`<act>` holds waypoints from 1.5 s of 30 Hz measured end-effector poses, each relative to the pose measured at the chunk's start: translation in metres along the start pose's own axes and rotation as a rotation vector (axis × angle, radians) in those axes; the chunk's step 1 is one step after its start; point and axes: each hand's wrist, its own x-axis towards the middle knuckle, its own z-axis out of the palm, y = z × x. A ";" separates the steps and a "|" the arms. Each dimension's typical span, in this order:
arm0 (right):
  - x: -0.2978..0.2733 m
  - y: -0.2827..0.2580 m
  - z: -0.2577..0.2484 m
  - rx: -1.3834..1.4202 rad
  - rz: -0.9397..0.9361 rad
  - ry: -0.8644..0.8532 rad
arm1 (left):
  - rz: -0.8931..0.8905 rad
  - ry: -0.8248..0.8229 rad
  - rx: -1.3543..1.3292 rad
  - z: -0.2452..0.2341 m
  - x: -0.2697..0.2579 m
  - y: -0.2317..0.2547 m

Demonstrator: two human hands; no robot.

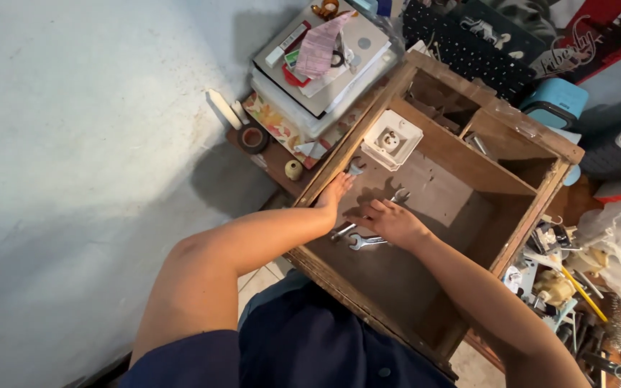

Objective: The person is assembling or repairing small electronic and mechanical parts using various tools like wrenches and screws in a workspace.

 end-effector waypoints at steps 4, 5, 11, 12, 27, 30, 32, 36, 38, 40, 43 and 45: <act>0.004 -0.002 0.003 0.059 0.010 -0.042 | 0.063 -0.065 0.102 -0.014 -0.024 -0.020; 0.004 -0.003 0.005 0.010 -0.011 -0.016 | 0.097 -0.071 0.115 -0.015 -0.029 -0.023; 0.011 -0.012 0.006 -0.024 -0.081 -0.034 | 0.245 -0.043 0.141 -0.017 -0.043 -0.034; 0.012 -0.011 0.006 -0.042 -0.091 -0.104 | 0.261 -0.002 0.150 -0.018 -0.041 -0.036; 0.007 -0.007 0.006 -0.002 -0.123 -0.025 | -0.036 0.312 -0.168 -0.025 0.020 -0.045; 0.009 -0.005 0.005 0.079 -0.118 0.000 | -0.007 0.248 -0.136 -0.025 0.014 -0.049; 0.010 -0.004 0.001 0.083 -0.135 0.008 | 0.005 0.247 -0.154 -0.022 0.011 -0.044; 0.015 -0.006 -0.008 0.037 -0.195 -0.025 | 0.062 0.194 -0.110 -0.022 -0.004 -0.042; 0.015 -0.009 -0.001 0.016 -0.227 -0.001 | 0.028 0.185 -0.101 -0.014 0.012 -0.028; 0.018 -0.013 0.002 -0.005 -0.258 0.021 | -0.005 0.177 -0.092 -0.012 0.015 -0.024; 0.024 -0.017 0.010 -0.078 -0.266 0.068 | -0.031 0.220 -0.095 -0.026 -0.019 -0.046; 0.028 -0.018 0.029 -0.045 -0.261 0.135 | 0.038 0.156 0.020 -0.048 -0.069 -0.079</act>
